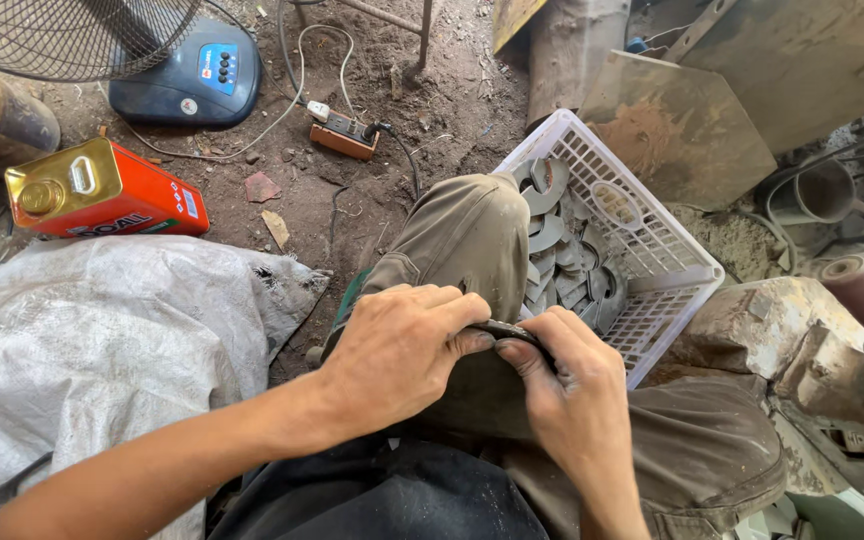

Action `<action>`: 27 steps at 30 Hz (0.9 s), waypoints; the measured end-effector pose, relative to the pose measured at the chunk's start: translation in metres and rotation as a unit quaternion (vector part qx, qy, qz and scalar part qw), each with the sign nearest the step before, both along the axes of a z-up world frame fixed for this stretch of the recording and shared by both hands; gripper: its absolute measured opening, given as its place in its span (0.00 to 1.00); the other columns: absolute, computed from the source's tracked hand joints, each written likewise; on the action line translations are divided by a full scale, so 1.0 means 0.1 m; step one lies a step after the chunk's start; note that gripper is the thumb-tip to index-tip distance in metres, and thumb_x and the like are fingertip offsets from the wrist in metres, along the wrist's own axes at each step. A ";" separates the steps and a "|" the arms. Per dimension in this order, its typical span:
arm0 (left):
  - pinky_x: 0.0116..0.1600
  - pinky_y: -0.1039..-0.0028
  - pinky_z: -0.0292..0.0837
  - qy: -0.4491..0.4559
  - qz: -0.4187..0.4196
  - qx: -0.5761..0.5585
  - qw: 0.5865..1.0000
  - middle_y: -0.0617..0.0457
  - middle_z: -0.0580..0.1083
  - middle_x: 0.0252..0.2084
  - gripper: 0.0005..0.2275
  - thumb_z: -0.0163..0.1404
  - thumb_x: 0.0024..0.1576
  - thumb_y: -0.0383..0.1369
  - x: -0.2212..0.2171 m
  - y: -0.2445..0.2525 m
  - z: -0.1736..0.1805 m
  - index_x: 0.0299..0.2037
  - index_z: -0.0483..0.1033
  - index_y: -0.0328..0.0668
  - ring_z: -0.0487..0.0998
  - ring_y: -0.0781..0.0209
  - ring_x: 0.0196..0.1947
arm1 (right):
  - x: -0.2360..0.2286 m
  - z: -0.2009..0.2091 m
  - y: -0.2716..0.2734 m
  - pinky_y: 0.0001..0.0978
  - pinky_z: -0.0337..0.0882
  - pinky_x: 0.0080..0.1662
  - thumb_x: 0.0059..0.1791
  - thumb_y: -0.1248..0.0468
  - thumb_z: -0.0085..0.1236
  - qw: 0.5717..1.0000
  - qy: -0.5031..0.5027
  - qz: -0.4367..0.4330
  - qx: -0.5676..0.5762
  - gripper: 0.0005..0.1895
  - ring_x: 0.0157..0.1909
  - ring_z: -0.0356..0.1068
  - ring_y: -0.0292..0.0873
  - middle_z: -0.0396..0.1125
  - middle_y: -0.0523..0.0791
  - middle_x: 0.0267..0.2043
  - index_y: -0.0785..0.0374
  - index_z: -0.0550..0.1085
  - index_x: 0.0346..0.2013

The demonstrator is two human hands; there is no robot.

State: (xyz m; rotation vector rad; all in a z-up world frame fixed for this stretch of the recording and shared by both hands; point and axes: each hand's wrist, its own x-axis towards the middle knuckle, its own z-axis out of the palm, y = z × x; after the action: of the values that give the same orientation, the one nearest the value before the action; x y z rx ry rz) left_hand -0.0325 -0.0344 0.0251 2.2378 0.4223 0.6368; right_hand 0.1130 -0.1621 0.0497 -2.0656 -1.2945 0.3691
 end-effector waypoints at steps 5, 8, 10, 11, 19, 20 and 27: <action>0.41 0.59 0.70 0.060 0.063 -0.002 0.996 0.52 0.75 0.31 0.04 0.54 0.57 0.32 0.02 -0.03 -0.16 0.37 0.75 0.43 0.78 0.50 0.34 | -0.19 -0.12 0.16 0.39 0.66 0.35 0.45 0.68 0.65 0.996 -0.071 -0.045 0.000 0.07 0.31 0.70 0.51 0.70 0.50 0.30 0.67 0.74 0.31; 0.41 0.59 0.71 0.032 0.043 -0.030 0.998 0.51 0.76 0.32 0.06 0.55 0.58 0.34 -0.06 0.08 -0.16 0.38 0.75 0.43 0.79 0.49 0.35 | -0.07 -0.02 0.18 0.36 0.69 0.35 0.44 0.67 0.66 0.999 0.002 0.027 0.017 0.10 0.31 0.72 0.45 0.73 0.47 0.32 0.66 0.77 0.38; 0.41 0.60 0.72 0.005 0.018 -0.053 0.998 0.50 0.77 0.34 0.07 0.55 0.58 0.35 -0.16 0.16 -0.09 0.39 0.75 0.42 0.79 0.49 0.37 | 0.05 0.08 0.13 0.34 0.71 0.36 0.43 0.68 0.66 0.997 0.050 0.058 0.024 0.13 0.31 0.74 0.40 0.73 0.45 0.33 0.66 0.77 0.40; 0.41 0.61 0.72 -0.010 0.009 -0.059 0.998 0.49 0.77 0.36 0.07 0.55 0.58 0.35 -0.21 0.20 -0.04 0.40 0.74 0.41 0.79 0.48 0.38 | 0.10 0.12 0.07 0.33 0.71 0.37 0.42 0.68 0.66 0.997 0.058 0.054 0.022 0.13 0.32 0.73 0.39 0.73 0.45 0.31 0.67 0.76 0.40; 0.38 0.57 0.70 0.051 -0.029 0.027 0.998 0.49 0.73 0.30 0.07 0.56 0.58 0.35 -0.11 0.12 0.15 0.36 0.75 0.42 0.77 0.48 0.35 | 0.04 -0.06 0.02 0.30 0.65 0.34 0.42 0.70 0.68 0.992 0.111 0.055 0.033 0.10 0.29 0.63 0.37 0.65 0.44 0.27 0.69 0.74 0.34; 0.39 0.57 0.70 0.044 -0.010 0.031 0.998 0.51 0.72 0.29 0.06 0.56 0.57 0.35 -0.10 0.07 0.15 0.36 0.74 0.43 0.77 0.49 0.35 | 0.02 -0.07 0.02 0.31 0.64 0.33 0.42 0.70 0.68 0.993 0.106 0.042 0.027 0.10 0.28 0.62 0.38 0.65 0.44 0.26 0.69 0.75 0.33; 0.39 0.60 0.70 0.063 0.080 0.054 0.993 0.54 0.73 0.29 0.03 0.56 0.54 0.31 -0.07 -0.01 0.00 0.32 0.74 0.45 0.77 0.51 0.33 | -0.15 -0.23 0.17 0.35 0.64 0.32 0.42 0.71 0.70 0.997 0.063 -0.036 -0.014 0.10 0.25 0.64 0.40 0.69 0.47 0.25 0.69 0.74 0.30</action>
State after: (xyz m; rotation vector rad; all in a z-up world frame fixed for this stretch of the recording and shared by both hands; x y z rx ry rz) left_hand -0.0397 -0.0355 0.0246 2.3722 0.6491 0.6139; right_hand 0.0977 -0.1449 0.0263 -2.0709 -1.1443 0.4790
